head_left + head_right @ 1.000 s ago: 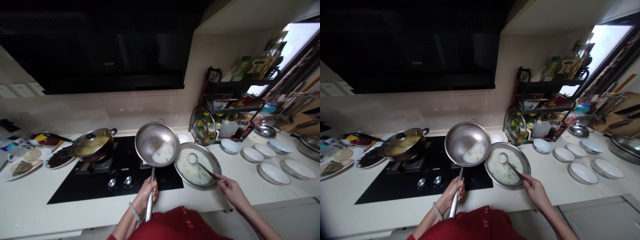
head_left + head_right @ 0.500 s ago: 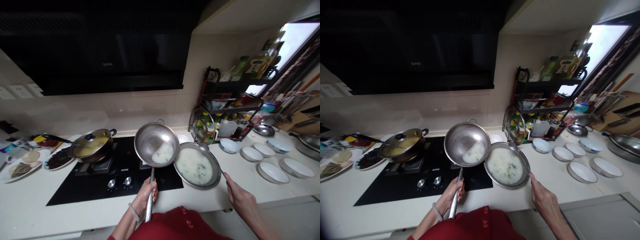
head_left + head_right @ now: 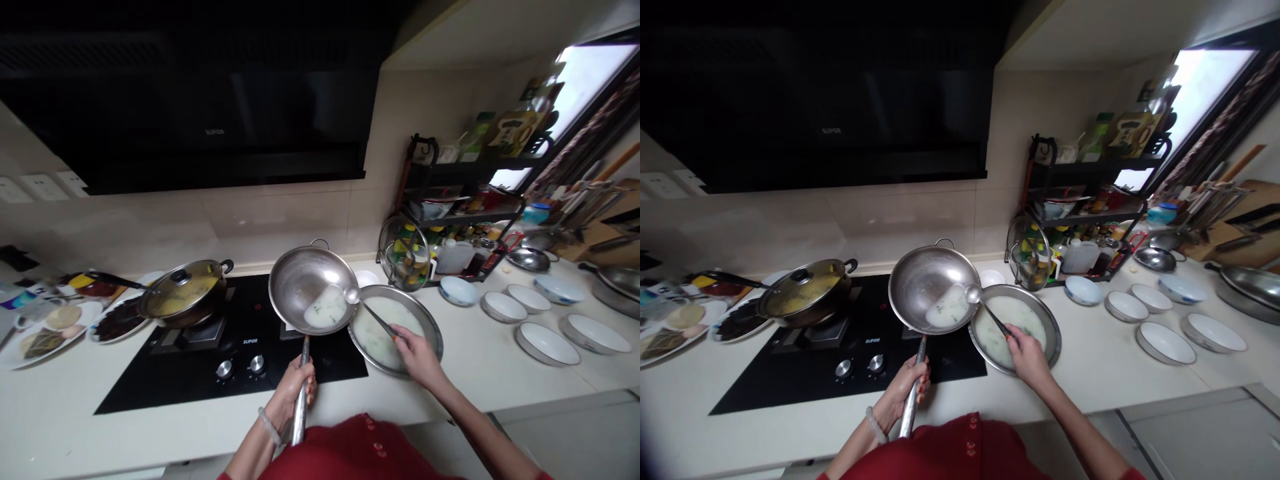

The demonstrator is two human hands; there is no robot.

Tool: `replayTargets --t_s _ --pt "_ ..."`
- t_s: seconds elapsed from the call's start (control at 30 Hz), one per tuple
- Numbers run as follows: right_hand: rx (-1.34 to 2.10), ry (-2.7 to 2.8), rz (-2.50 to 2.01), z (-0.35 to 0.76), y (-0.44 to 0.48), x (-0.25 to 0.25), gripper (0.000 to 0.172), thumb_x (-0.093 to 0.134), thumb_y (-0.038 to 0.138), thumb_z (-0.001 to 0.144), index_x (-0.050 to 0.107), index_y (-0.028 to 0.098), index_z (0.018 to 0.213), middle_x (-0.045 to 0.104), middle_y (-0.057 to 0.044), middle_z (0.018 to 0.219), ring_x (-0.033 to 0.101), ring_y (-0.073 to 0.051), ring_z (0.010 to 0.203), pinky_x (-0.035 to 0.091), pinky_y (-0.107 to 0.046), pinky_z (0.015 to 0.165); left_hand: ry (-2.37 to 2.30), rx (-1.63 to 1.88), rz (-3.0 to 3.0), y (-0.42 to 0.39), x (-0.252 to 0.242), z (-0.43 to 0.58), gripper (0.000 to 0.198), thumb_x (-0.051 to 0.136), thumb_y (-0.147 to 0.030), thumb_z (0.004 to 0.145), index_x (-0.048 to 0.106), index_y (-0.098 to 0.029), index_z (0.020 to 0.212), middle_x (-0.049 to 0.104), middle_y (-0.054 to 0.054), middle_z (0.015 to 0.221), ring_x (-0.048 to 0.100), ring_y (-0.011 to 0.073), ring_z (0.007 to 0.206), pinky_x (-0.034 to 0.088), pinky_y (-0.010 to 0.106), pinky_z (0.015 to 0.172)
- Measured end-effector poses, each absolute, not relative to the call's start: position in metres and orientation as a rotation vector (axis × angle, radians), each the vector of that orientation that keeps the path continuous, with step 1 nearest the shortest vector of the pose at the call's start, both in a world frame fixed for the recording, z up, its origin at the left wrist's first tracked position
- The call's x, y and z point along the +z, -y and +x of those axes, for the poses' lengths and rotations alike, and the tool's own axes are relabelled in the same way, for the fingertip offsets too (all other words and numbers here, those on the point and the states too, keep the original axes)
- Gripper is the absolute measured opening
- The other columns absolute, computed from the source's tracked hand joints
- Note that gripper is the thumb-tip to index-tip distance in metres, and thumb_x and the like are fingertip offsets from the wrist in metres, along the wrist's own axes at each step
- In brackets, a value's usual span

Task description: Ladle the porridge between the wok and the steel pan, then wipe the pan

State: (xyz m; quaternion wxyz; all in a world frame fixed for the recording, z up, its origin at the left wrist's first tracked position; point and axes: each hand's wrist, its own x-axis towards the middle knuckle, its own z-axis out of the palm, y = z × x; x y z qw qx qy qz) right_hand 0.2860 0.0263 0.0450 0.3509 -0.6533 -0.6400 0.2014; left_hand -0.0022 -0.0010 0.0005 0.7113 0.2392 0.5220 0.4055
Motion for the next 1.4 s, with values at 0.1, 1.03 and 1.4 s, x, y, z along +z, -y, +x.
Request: replayTargets --t_s 0.1,1.03,1.4 --pt "0.524 1.837 -1.729 0.269 -0.048 0.041 0.044 0.042 0.023 0.085 0.07 0.012 0.117 0.074 -0.015 0.106 0.07 -0.027 0.098 0.05 -0.037 0.09 -1.164 0.888 0.531 0.001 0.0 -0.002 0.037 0.065 -0.026 0.055 0.035 -0.025 0.077 0.04 -0.012 0.045 0.031 0.0056 0.034 0.024 0.017 0.033" --pt "1.421 0.905 -1.558 0.273 -0.034 0.084 0.05 0.062 0.031 0.061 0.06 0.009 0.106 0.04 0.01 0.042 0.02 -0.004 0.037 0.009 -0.019 0.041 -1.167 0.891 0.552 0.001 0.0 -0.002 0.037 0.066 -0.028 0.057 0.036 -0.025 0.079 0.041 -0.012 0.045 0.033 0.0055 0.035 0.023 0.016 0.034" --pt "1.062 1.096 -1.737 0.332 -0.003 0.074 0.066 0.059 0.044 0.064 0.065 0.003 0.115 0.047 0.004 0.045 0.04 -0.012 0.039 0.029 -0.024 0.04 -1.208 0.867 0.58 0.001 0.001 -0.003 0.033 0.064 -0.028 0.058 0.038 -0.024 0.077 0.041 -0.012 0.045 0.033 0.0058 0.035 0.025 0.016 0.033"
